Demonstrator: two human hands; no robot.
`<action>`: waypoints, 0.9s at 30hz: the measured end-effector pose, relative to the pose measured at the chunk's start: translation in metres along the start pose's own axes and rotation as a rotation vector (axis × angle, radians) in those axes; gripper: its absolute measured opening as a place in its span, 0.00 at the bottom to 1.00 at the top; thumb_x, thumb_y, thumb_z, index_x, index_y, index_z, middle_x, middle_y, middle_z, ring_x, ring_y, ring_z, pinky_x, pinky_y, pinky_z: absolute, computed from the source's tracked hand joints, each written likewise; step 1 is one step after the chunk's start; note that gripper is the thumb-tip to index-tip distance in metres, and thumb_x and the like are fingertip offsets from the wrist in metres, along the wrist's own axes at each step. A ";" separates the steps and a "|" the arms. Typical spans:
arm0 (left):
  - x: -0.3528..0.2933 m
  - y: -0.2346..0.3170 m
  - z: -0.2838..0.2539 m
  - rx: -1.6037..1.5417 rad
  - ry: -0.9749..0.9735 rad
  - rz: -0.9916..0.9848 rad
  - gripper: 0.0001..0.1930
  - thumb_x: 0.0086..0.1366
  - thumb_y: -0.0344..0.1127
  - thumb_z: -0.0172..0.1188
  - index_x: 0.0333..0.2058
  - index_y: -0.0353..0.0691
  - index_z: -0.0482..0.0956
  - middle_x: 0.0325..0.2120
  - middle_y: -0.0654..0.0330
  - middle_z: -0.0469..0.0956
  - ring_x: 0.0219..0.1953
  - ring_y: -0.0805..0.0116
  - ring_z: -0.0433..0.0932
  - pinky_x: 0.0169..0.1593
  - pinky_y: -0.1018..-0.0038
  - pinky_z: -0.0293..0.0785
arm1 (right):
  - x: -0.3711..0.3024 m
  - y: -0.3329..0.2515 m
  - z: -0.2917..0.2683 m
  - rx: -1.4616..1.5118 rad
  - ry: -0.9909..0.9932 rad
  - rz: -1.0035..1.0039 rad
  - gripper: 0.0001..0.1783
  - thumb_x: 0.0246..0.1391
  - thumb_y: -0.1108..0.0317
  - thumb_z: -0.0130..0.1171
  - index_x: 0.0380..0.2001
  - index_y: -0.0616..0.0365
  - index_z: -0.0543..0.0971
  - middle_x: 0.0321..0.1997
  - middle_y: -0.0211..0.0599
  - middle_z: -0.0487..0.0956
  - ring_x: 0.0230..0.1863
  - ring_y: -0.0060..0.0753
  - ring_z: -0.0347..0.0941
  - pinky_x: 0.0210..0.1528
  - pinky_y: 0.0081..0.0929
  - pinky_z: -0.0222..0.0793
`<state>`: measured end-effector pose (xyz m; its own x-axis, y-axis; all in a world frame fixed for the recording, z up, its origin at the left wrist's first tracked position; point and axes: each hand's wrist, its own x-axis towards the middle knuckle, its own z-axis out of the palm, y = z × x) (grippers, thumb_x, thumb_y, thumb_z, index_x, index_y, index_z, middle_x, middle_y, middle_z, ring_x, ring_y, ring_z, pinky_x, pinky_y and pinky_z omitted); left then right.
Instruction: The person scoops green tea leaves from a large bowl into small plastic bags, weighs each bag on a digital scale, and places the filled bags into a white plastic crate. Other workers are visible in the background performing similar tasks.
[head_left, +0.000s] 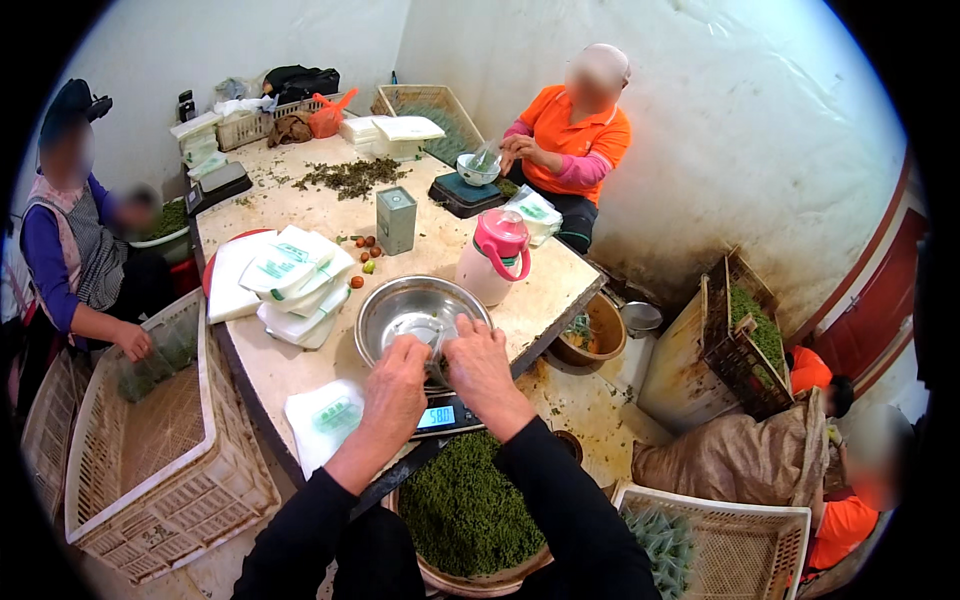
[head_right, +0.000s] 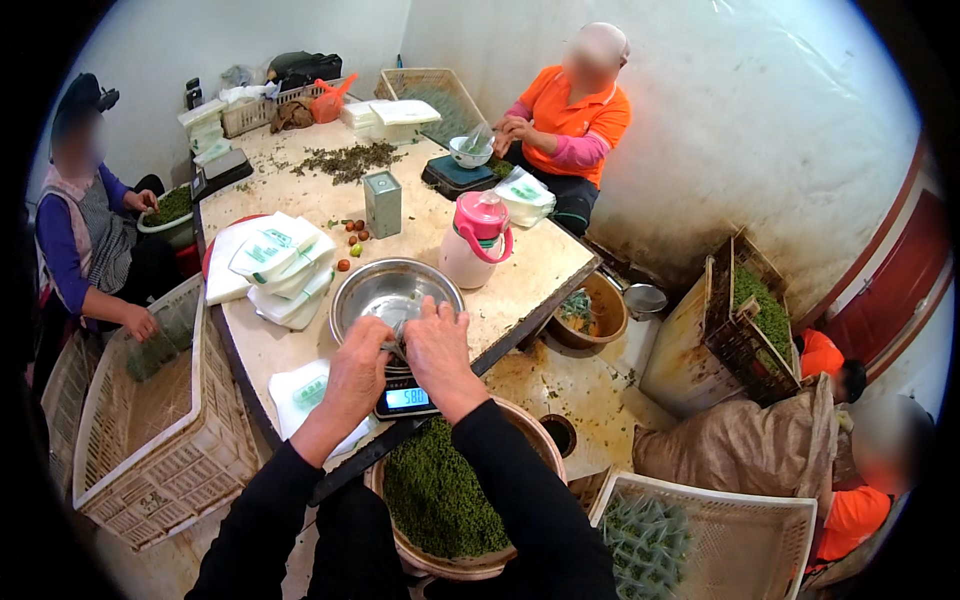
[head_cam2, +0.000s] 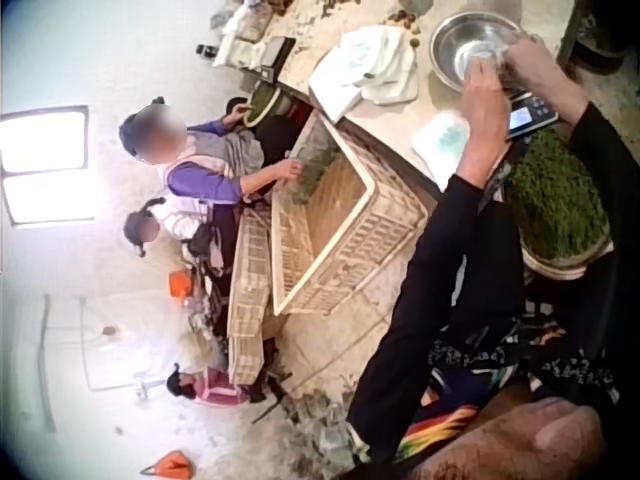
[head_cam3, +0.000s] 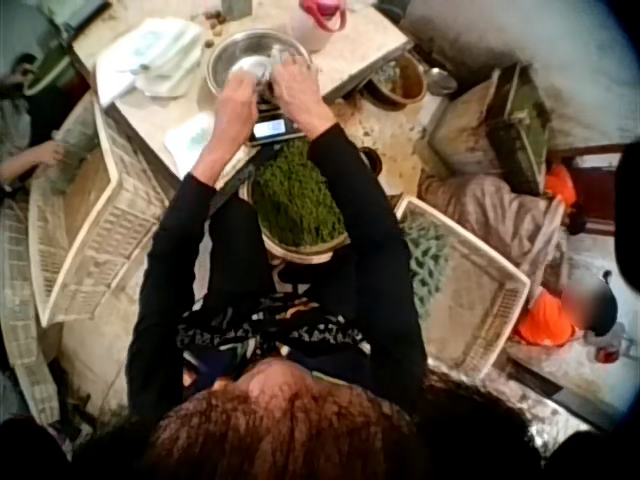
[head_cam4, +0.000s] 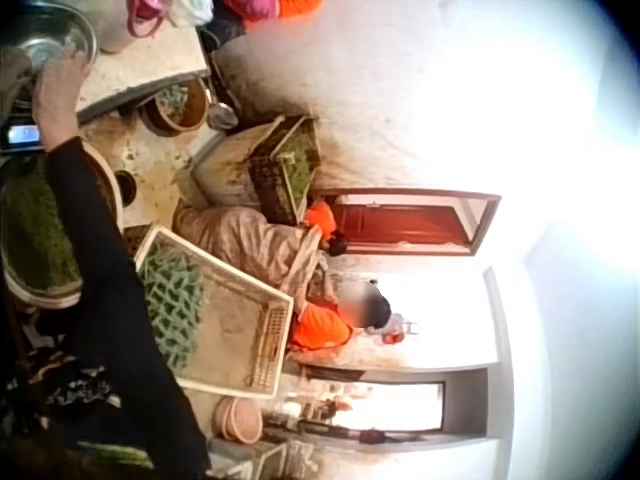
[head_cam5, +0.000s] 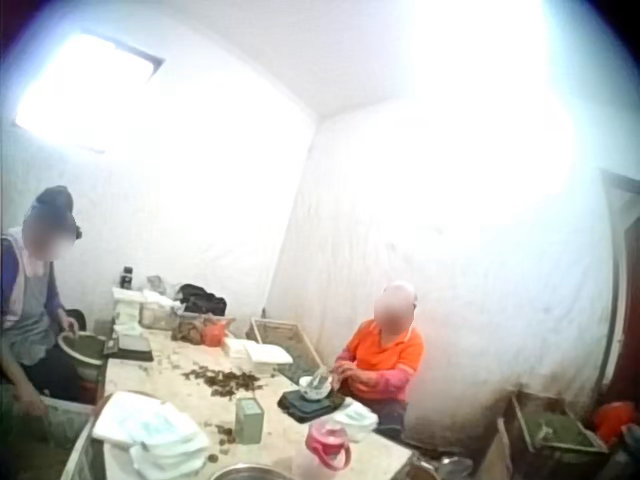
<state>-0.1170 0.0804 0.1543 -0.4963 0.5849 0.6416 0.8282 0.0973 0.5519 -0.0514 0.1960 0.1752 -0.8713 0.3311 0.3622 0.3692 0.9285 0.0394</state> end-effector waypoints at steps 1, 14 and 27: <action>0.001 -0.007 0.005 -0.013 -0.066 0.000 0.11 0.48 0.17 0.50 0.31 0.35 0.70 0.29 0.53 0.70 0.36 0.53 0.71 0.39 0.63 0.69 | 0.002 0.004 0.005 0.021 0.004 -0.030 0.07 0.36 0.70 0.60 0.25 0.55 0.78 0.38 0.38 0.70 0.45 0.40 0.67 0.42 0.37 0.60; -0.001 -0.014 -0.001 -0.144 -0.083 -0.060 0.06 0.51 0.20 0.53 0.29 0.35 0.69 0.28 0.51 0.70 0.32 0.51 0.72 0.36 0.64 0.69 | -0.013 0.024 -0.026 0.575 0.225 -0.060 0.07 0.40 0.78 0.59 0.27 0.63 0.75 0.38 0.39 0.75 0.38 0.39 0.73 0.39 0.28 0.68; -0.018 0.171 -0.080 -1.099 -0.568 -0.146 0.23 0.55 0.19 0.50 0.51 0.36 0.62 0.44 0.57 0.68 0.42 0.69 0.72 0.45 0.74 0.71 | -0.149 0.049 -0.058 1.379 0.208 0.355 0.07 0.48 0.82 0.54 0.34 0.69 0.75 0.43 0.36 0.74 0.40 0.21 0.69 0.42 0.19 0.67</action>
<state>0.0126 0.0220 0.2804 -0.1561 0.9170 0.3671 -0.0175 -0.3742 0.9272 0.1151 0.1828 0.1768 -0.6951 0.6564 0.2931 -0.1540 0.2623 -0.9526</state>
